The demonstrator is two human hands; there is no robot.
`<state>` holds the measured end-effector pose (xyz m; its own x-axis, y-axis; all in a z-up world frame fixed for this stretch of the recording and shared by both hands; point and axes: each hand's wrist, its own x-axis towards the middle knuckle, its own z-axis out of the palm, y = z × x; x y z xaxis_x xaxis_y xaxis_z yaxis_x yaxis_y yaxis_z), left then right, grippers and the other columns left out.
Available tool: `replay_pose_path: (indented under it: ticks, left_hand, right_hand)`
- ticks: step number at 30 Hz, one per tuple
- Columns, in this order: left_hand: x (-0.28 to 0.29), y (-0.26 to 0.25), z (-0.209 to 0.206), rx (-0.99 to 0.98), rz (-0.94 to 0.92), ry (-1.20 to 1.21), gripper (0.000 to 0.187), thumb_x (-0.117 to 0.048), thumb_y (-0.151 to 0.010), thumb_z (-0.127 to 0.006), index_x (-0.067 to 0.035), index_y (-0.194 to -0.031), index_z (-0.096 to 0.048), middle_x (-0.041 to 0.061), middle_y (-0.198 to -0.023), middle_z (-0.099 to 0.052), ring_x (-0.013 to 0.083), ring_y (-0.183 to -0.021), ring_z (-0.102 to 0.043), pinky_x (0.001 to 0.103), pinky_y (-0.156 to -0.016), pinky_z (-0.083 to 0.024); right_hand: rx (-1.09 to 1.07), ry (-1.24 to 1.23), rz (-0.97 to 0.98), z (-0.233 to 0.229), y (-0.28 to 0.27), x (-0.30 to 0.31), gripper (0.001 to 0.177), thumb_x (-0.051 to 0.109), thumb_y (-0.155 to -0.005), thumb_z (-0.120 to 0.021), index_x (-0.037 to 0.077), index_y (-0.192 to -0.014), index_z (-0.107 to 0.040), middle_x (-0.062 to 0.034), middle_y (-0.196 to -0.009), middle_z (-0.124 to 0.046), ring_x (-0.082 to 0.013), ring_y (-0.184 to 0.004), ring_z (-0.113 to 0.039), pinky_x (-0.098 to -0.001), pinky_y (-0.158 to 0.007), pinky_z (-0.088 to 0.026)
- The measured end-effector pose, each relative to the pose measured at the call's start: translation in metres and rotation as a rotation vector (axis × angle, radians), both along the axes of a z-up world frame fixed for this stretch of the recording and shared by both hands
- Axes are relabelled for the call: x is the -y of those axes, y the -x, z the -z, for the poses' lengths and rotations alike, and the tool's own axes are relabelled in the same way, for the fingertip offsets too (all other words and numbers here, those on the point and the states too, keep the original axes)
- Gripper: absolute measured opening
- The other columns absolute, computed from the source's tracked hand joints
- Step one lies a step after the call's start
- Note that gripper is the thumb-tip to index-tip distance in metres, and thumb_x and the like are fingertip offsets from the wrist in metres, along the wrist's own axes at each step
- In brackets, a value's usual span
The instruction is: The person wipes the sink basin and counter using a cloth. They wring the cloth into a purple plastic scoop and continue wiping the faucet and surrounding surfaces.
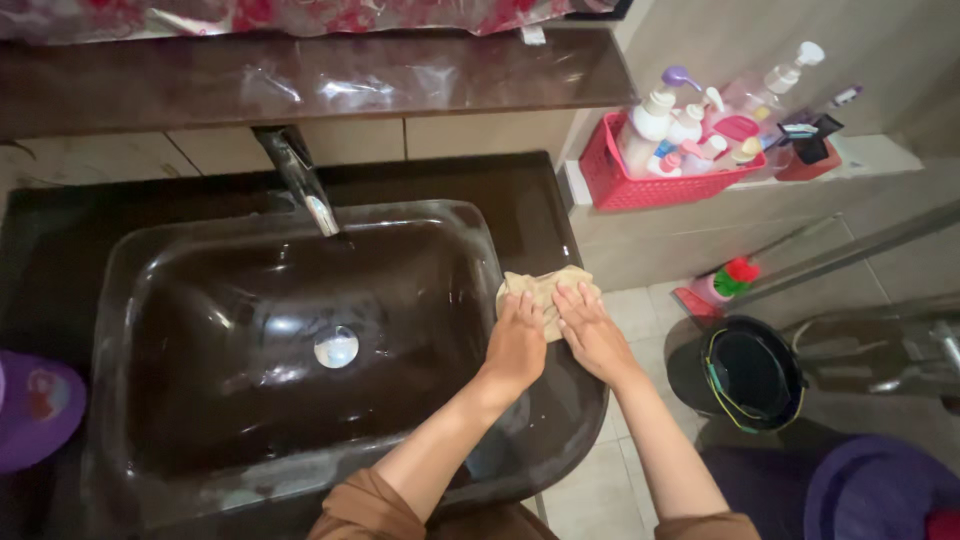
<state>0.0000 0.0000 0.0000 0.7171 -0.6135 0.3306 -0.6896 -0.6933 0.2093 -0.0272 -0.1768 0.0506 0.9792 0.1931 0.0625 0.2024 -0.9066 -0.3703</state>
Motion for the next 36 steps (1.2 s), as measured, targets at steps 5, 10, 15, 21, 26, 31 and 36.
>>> replay_pose_path:
  ticks: [5,10,15,21,26,31,36]
  left_hand:
    - [-0.005,-0.021,-0.028,-0.060,-0.026,0.033,0.054,-0.020,-0.085,-0.061,0.014,-0.126,-0.062,0.031,-0.137,-0.059,0.0424,-0.136,-0.046,0.055,-0.121,-0.019]
    - [-0.001,-0.053,-0.032,-0.024,-0.072,-0.198,0.055,-0.024,-0.091,-0.053,0.010,-0.133,-0.059,0.029,-0.144,-0.054,0.0383,-0.138,-0.045,0.054,-0.120,-0.014]
    - [0.003,-0.081,-0.029,-0.065,-0.127,-0.276,0.058,-0.027,-0.092,-0.050,0.005,-0.140,-0.054,0.024,-0.152,-0.048,0.0394,-0.143,-0.038,0.052,-0.120,-0.011]
    - [0.004,-0.107,-0.035,-0.063,-0.151,-0.297,0.061,-0.027,-0.092,-0.051,0.004,-0.144,-0.052,0.024,-0.152,-0.048,0.0401,-0.143,-0.037,0.054,-0.121,-0.011]
    - [0.008,-0.124,-0.036,-0.149,-0.106,-0.348,0.055,-0.027,-0.095,-0.050,0.004,-0.139,-0.055,0.018,-0.152,-0.050,0.0328,-0.150,-0.034,0.057,-0.121,-0.011]
    - [0.015,-0.129,-0.015,-0.026,-0.182,-0.286,0.059,-0.029,-0.091,-0.051,0.002,-0.140,-0.056,0.022,-0.149,-0.052,0.0350,-0.137,-0.040,0.049,-0.115,-0.017]
    - [0.007,-0.116,-0.024,0.033,-0.120,-0.332,0.050,-0.025,-0.091,-0.053,0.002,-0.131,-0.064,0.014,-0.144,-0.058,0.0298,-0.142,-0.043,0.045,-0.118,-0.024]
  right_hand:
    - [0.082,0.012,-0.053,0.000,-0.028,0.003,0.049,0.020,-0.099,-0.056,0.010,-0.147,-0.052,-0.0126,-0.154,-0.051,-0.0421,-0.148,-0.036,-0.0505,-0.118,-0.033]
    - [0.094,0.019,-0.087,-0.001,-0.064,0.004,0.050,0.019,-0.099,-0.056,0.007,-0.147,-0.052,-0.0142,-0.153,-0.051,-0.0436,-0.147,-0.035,-0.0491,-0.118,-0.033]
    - [0.104,0.010,-0.088,-0.001,-0.094,0.005,0.046,0.020,-0.101,-0.057,0.007,-0.145,-0.054,-0.0146,-0.154,-0.050,-0.0449,-0.147,-0.035,-0.0477,-0.119,-0.033]
    - [0.114,-0.020,-0.082,0.002,-0.122,0.005,0.052,0.017,-0.096,-0.059,0.010,-0.147,-0.053,-0.0128,-0.154,-0.049,-0.0447,-0.147,-0.035,-0.0459,-0.116,-0.036]
    - [0.105,-0.030,-0.093,0.005,-0.142,0.007,0.051,0.015,-0.097,-0.060,0.010,-0.148,-0.052,-0.0125,-0.156,-0.049,-0.0443,-0.148,-0.033,-0.0466,-0.116,-0.037]
    - [0.103,-0.035,-0.089,0.010,-0.142,0.010,0.051,0.013,-0.098,-0.059,0.010,-0.148,-0.052,-0.0116,-0.156,-0.048,-0.0434,-0.149,-0.033,-0.0469,-0.118,-0.036]
    - [0.121,-0.078,-0.078,0.014,-0.130,0.008,0.050,0.014,-0.099,-0.057,0.013,-0.149,-0.053,-0.0111,-0.157,-0.048,-0.0419,-0.149,-0.035,-0.0454,-0.119,-0.035]
